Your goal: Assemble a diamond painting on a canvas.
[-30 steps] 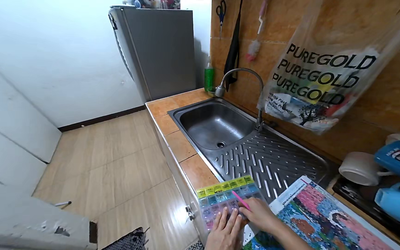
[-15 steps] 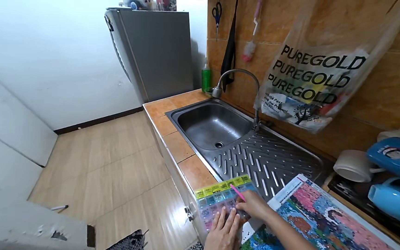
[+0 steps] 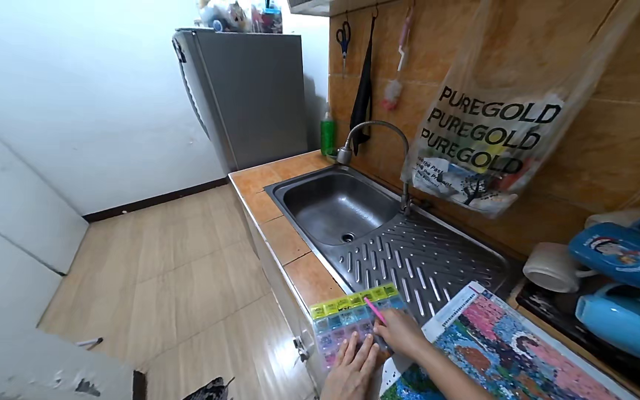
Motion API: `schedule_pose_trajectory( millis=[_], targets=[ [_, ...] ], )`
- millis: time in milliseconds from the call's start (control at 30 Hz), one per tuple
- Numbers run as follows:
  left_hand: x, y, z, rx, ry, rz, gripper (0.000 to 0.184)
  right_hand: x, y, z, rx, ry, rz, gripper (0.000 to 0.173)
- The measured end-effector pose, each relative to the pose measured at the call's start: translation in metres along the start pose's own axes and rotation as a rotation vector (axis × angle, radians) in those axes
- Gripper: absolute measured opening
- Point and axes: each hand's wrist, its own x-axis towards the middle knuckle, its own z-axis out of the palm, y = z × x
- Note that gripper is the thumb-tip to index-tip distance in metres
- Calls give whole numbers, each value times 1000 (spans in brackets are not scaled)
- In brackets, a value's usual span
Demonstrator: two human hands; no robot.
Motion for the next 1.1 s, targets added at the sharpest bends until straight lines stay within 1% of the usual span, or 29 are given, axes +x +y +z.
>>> schedule_pose_trajectory(
  millis=[67,200,300,400,500,667,800,967,1100],
  targets=[
    [-1,-1,-6,-94,8,-12,48,-1,3,2,30,24,-25,30],
    [-12,-3,-5,-151,272,79,42,0,20,4,248,44,-120,25],
    [-25,2,-6,-157,349,78,37,-12,32,7,328,47,-150,23],
    [-37,2,1,-167,363,18,37,-29,43,11,314,56,-147,24],
    [-42,2,6,-175,366,-19,37,-40,51,19,225,54,-140,25],
    [-40,2,7,-161,371,-18,36,-46,43,27,75,59,-69,27],
    [-45,-1,8,-156,369,-38,40,-45,39,31,-26,69,-40,29],
    [-47,-3,4,-172,376,-82,44,-45,40,29,-20,81,-34,28],
    [-47,-4,3,-188,395,-112,43,-47,39,24,-32,50,-28,31]
  ],
)
